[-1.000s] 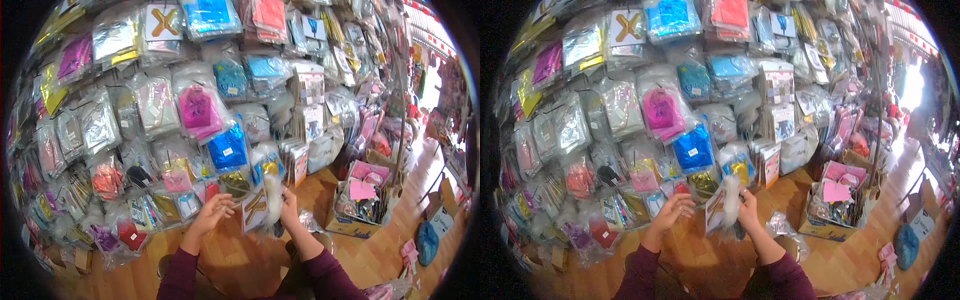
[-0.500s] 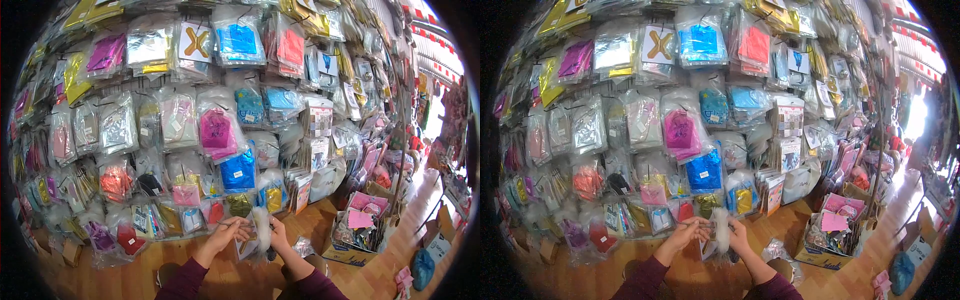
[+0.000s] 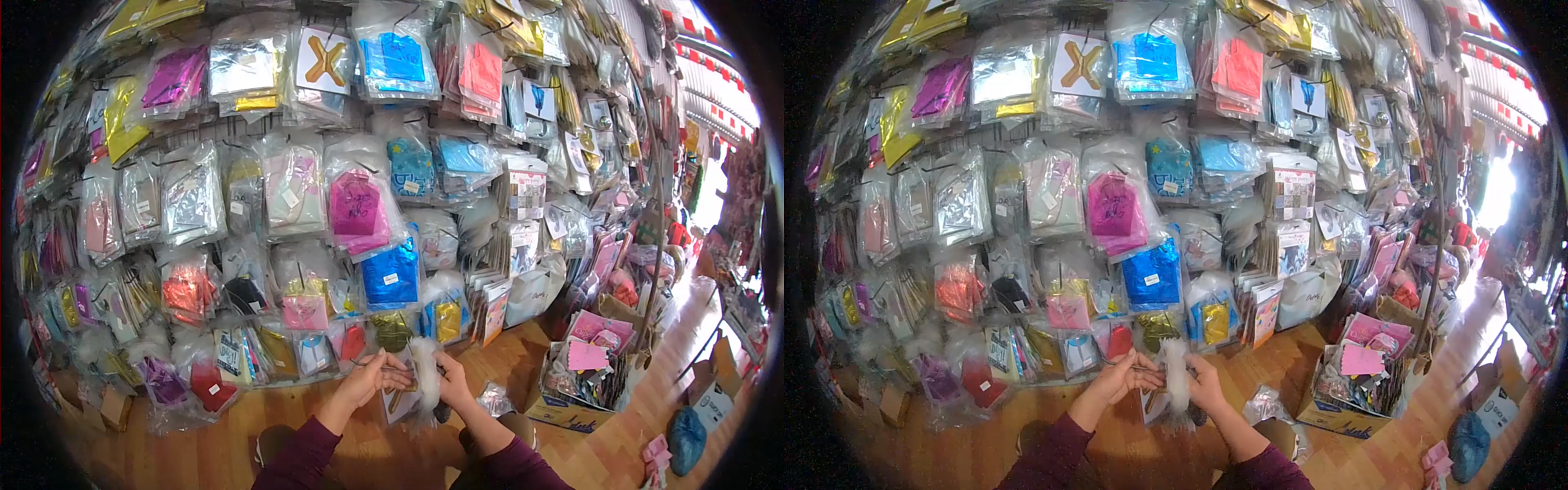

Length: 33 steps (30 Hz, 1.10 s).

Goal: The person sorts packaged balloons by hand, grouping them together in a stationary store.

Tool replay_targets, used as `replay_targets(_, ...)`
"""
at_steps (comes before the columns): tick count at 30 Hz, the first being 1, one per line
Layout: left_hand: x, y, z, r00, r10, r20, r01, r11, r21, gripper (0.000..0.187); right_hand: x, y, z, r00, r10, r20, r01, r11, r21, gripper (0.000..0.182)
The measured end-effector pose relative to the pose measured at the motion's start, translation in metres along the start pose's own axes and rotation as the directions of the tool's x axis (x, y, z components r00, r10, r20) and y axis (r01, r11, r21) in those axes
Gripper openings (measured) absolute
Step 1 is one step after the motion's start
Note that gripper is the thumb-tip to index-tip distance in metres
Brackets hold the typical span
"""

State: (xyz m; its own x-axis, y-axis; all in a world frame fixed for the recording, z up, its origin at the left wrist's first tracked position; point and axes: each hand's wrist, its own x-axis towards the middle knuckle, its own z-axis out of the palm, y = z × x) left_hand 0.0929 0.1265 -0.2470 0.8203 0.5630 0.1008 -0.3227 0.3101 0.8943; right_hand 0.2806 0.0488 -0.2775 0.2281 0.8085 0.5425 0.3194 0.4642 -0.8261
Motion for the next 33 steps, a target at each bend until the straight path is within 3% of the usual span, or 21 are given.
replay_targets(4,0.0,-0.001,-0.004,1.0,0.019,0.01,-0.019,1.0,0.018,0.044,0.001,-0.002,-0.009,0.995,-0.063,0.078,0.078,0.976,-0.204,0.027)
replay_targets(8,-0.004,0.006,-0.002,1.0,0.015,0.001,-0.015,0.993,0.117,0.041,0.004,-0.001,-0.017,0.982,-0.107,0.157,0.146,0.955,-0.26,0.026)
replay_targets(11,-0.008,0.014,-0.002,0.999,-0.016,0.043,0.006,0.976,0.22,0.04,0.004,-0.011,-0.026,0.97,-0.006,0.243,0.064,0.971,-0.232,0.025)
replay_targets(13,-0.009,0.016,-0.004,0.989,-0.092,0.115,0.052,0.949,0.31,0.039,0.003,-0.01,-0.031,0.873,0.266,0.409,-0.12,0.93,-0.348,0.022)
replay_targets(14,-0.01,0.017,-0.005,0.989,-0.098,0.114,0.059,0.95,0.307,0.039,0.002,-0.008,-0.03,0.872,0.271,0.408,-0.127,0.929,-0.347,0.022)
replay_targets(16,-0.01,0.016,-0.007,0.97,-0.139,0.202,0.06,0.933,0.356,0.037,-0.001,-0.004,-0.026,0.867,0.172,0.468,-0.141,0.985,-0.101,0.02)
replay_targets(17,-0.01,0.017,-0.007,0.968,-0.146,0.203,0.066,0.933,0.353,0.037,-0.002,-0.004,-0.026,0.867,0.179,0.466,-0.149,0.984,-0.101,0.02)
replay_targets(19,-0.011,0.018,-0.006,0.965,-0.149,0.217,0.063,0.93,0.362,0.034,0.0,-0.004,-0.027,0.781,0.341,0.524,-0.372,0.927,-0.049,0.021)
replay_targets(20,-0.012,0.019,-0.003,0.964,-0.155,0.218,0.068,0.931,0.36,0.034,0.002,-0.021,-0.025,0.78,0.346,0.522,-0.378,0.925,-0.048,0.021)
replay_targets(22,-0.014,0.021,0.003,0.975,-0.1,0.197,0.018,0.925,0.38,0.033,0.003,-0.056,-0.021,0.804,0.376,0.46,-0.509,0.836,0.207,0.023)
replay_targets(29,-0.017,0.023,0.007,0.975,-0.087,0.203,0.031,0.964,0.265,0.036,0.002,-0.033,-0.029,0.823,0.412,0.391,-0.538,0.788,0.301,0.021)
replay_targets(31,-0.018,0.025,0.005,0.968,0.009,0.249,-0.05,0.986,0.157,0.045,0.002,-0.032,-0.032,0.84,0.435,0.324,-0.529,0.79,0.309,0.018)
replay_targets(33,-0.018,0.029,0.002,0.968,0.036,0.248,-0.078,0.984,0.162,0.051,0.002,-0.034,-0.035,0.847,0.442,0.295,-0.525,0.783,0.334,0.017)
